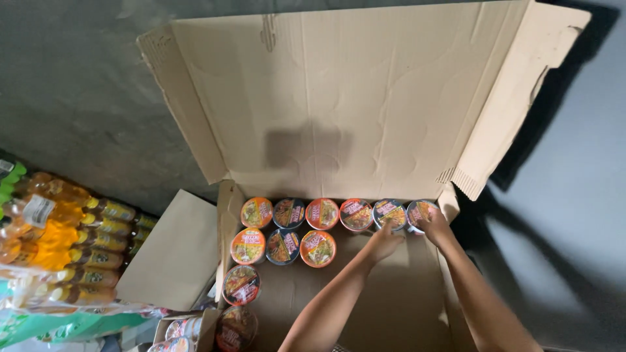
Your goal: Organizing and packing various flavors of cup noodles into a cardboard box.
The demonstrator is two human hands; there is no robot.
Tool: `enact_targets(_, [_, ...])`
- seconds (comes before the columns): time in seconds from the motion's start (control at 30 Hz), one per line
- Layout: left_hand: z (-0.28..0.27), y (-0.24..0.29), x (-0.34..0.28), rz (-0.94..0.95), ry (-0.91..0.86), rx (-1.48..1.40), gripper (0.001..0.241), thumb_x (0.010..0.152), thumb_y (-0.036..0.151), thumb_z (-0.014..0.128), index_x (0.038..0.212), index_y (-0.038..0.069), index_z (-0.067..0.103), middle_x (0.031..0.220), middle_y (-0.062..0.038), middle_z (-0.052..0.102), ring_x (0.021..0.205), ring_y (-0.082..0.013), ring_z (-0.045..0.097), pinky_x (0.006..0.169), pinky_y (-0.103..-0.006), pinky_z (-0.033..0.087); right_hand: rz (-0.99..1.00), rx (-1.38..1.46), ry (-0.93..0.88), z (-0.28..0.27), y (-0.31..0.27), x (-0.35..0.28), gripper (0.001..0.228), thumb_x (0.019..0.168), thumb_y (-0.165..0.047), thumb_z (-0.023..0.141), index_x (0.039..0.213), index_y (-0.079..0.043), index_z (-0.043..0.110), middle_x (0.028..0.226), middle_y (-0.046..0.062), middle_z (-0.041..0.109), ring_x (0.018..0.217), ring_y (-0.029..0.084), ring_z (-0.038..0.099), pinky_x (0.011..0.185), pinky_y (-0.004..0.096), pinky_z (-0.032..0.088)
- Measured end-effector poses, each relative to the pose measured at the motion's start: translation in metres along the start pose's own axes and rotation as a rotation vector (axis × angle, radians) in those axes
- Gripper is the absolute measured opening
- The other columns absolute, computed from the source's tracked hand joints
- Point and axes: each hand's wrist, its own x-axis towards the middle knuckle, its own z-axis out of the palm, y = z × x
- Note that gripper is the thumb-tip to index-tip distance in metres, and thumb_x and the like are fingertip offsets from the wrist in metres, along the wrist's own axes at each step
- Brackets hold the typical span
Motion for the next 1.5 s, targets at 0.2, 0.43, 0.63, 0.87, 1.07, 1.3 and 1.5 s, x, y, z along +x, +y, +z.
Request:
enact_targets(0.2, [0.034,-0.049,0.050,-0.032,0.013,0.080,0.073,0.084,0.035,0.074,0.141,-0.004,0.051,0.122,-0.024,0.067,0.113,-0.0286,0.065,0.096,-0.0390,0.051,-0.179,-0.704,0.273,-0.008,0.061,0.048,0.062,0.078,-0.033,0.074,0.130,-0.003,0.059,0.135,0.024,0.063,0.129,0.039,0.059,0.111,0.046,0.048])
enact_targets(0.43, [0.053,-0.069,0.051,-0.150,0.006,0.002,0.075,0.087,0.038,0.076,0.142,-0.005,0.050,0.123,-0.023,0.065,0.110,-0.0276,0.063,0.092,-0.0381,0.050,0.038,-0.880,0.228,0.002,-0.010,-0.010,0.081,0.086,-0.048,0.069,0.153,-0.016,0.036,0.156,0.032,0.022,0.140,0.052,0.032,0.105,0.055,0.045])
enact_targets(0.63, [0.070,-0.073,0.032,-0.169,-0.058,-0.151,0.067,0.083,0.034,0.068,0.140,0.001,0.058,0.094,-0.018,0.069,0.071,-0.0220,0.061,0.060,-0.0374,0.050,0.139,-1.004,-0.025,-0.023,0.070,0.016,0.066,0.085,-0.049,0.072,0.130,-0.006,0.048,0.131,0.024,0.066,0.118,0.038,0.069,0.095,0.048,0.059])
enact_targets(0.87, [0.091,-0.086,0.028,-0.152,0.170,0.001,0.074,0.087,0.034,0.085,0.139,-0.001,0.046,0.115,-0.024,0.060,0.094,-0.0283,0.064,0.076,-0.0390,0.053,-0.041,-0.826,-0.016,-0.013,0.072,-0.034,0.045,0.091,-0.041,0.072,0.115,-0.008,0.052,0.098,0.027,0.071,0.093,0.046,0.068,0.078,0.054,0.054])
enact_targets(1.07, [0.082,-0.075,0.016,-0.356,0.059,-0.131,0.098,0.083,0.035,0.076,0.154,0.002,0.018,0.123,-0.025,0.063,0.100,-0.0332,0.068,0.074,-0.0417,0.055,-0.029,-0.608,-0.027,-0.004,0.050,-0.067,0.022,0.094,-0.027,0.064,0.104,-0.008,0.055,0.074,0.019,0.074,0.066,0.033,0.075,0.064,0.048,0.056])
enact_targets(1.3, [0.087,-0.087,0.007,-0.323,-0.123,-0.274,0.089,0.091,0.042,0.069,0.161,0.014,0.021,0.131,-0.012,0.056,0.105,-0.0275,0.061,0.076,-0.0439,0.055,-0.210,-0.650,0.121,0.013,0.031,-0.090,0.034,0.091,-0.020,0.071,0.110,-0.006,0.047,0.068,0.020,0.067,0.062,0.038,0.066,0.058,0.051,0.049])
enact_targets(1.5, [0.061,-0.082,-0.016,-0.325,0.001,-0.268,0.062,0.099,0.050,0.060,0.144,0.014,0.037,0.127,-0.017,0.063,0.110,-0.0309,0.063,0.077,-0.0461,0.054,-0.184,-0.572,0.043,0.020,0.055,-0.081,0.024,0.089,-0.019,0.071,0.098,-0.007,0.053,0.071,0.014,0.068,0.058,0.025,0.071,0.053,0.039,0.053])
